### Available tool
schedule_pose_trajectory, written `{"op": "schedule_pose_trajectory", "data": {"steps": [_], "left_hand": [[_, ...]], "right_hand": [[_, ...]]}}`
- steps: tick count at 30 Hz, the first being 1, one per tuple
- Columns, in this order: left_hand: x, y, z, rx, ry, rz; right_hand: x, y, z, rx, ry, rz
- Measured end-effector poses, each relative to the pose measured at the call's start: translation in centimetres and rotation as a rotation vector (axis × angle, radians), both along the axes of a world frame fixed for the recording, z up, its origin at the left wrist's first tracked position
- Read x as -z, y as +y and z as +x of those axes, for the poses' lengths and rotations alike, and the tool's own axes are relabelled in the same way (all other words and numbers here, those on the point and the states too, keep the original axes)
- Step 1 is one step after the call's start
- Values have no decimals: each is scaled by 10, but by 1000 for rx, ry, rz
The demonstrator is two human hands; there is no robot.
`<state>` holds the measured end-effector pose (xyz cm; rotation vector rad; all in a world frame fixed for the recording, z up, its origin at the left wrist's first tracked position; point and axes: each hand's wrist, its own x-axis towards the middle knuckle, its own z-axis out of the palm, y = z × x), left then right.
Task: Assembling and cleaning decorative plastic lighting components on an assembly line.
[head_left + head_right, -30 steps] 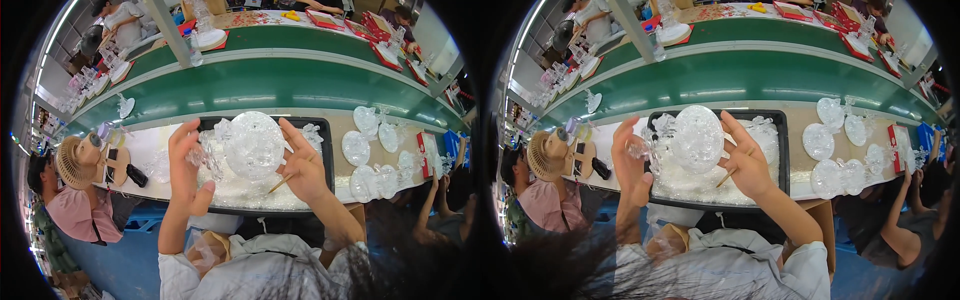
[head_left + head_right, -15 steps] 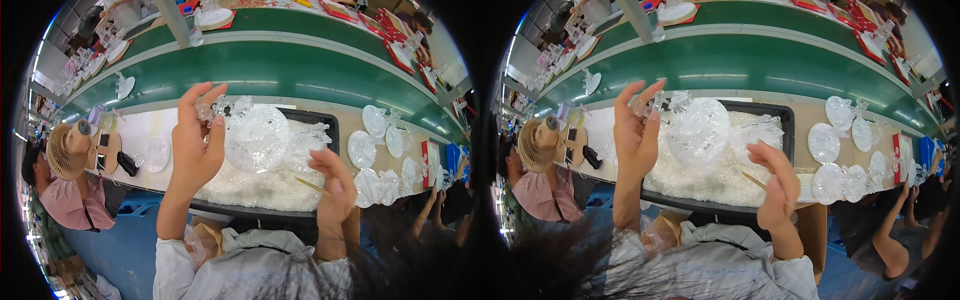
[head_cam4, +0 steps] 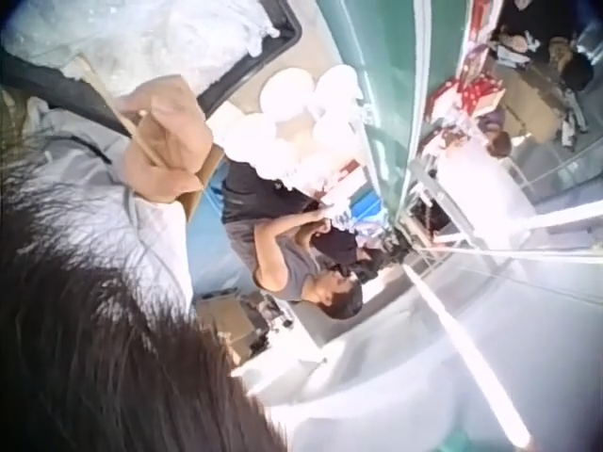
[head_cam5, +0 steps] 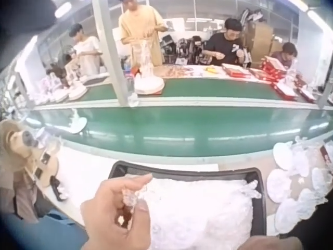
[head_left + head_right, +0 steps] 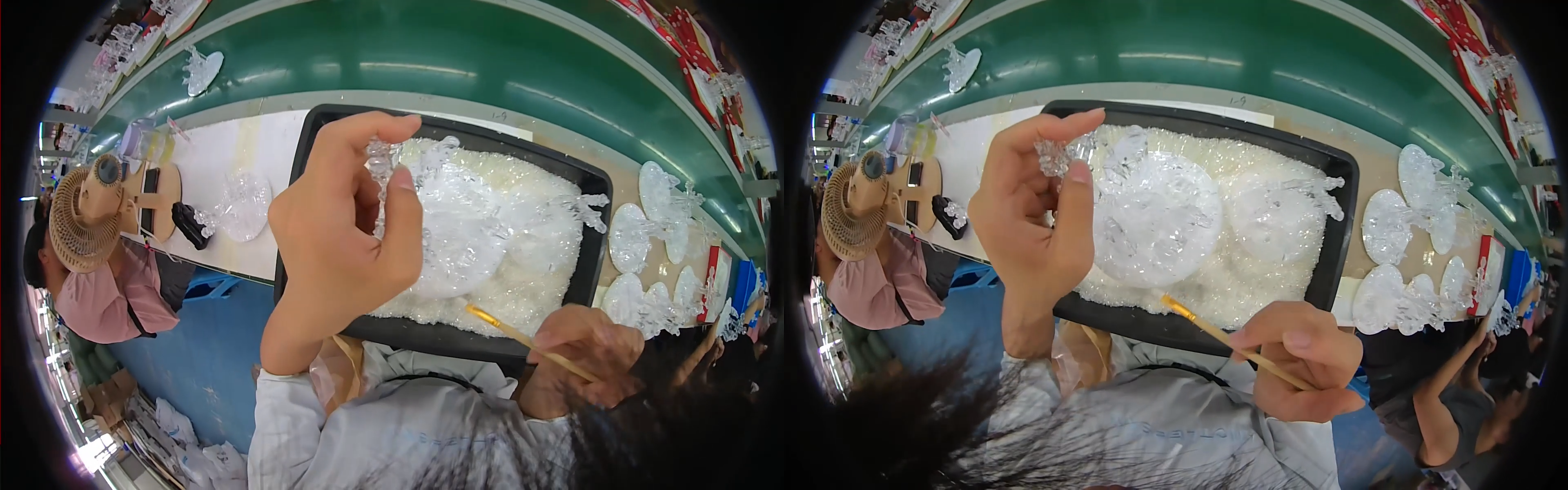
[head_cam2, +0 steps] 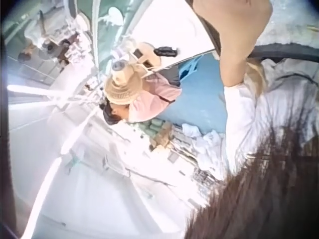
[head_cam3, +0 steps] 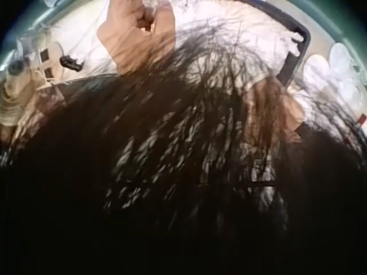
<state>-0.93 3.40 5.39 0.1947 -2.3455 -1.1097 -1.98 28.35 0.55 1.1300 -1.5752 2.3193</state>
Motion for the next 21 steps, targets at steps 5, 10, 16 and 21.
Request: {"op": "schedule_pose_trajectory", "data": {"steps": [5,10,16,21], "left_hand": [[-3,6,0,35,49,-65],[2,11,3,23,73,-36],[0,16,5,16,93,-24],[7,14,1,33,169,-13]], "right_hand": [[-8,-9,-3,-88,-44,47],[-7,-16,7,15,-63,179],[-18,-20,-5,-25,107,370],[-13,-22,-7,3,146,326]]}}
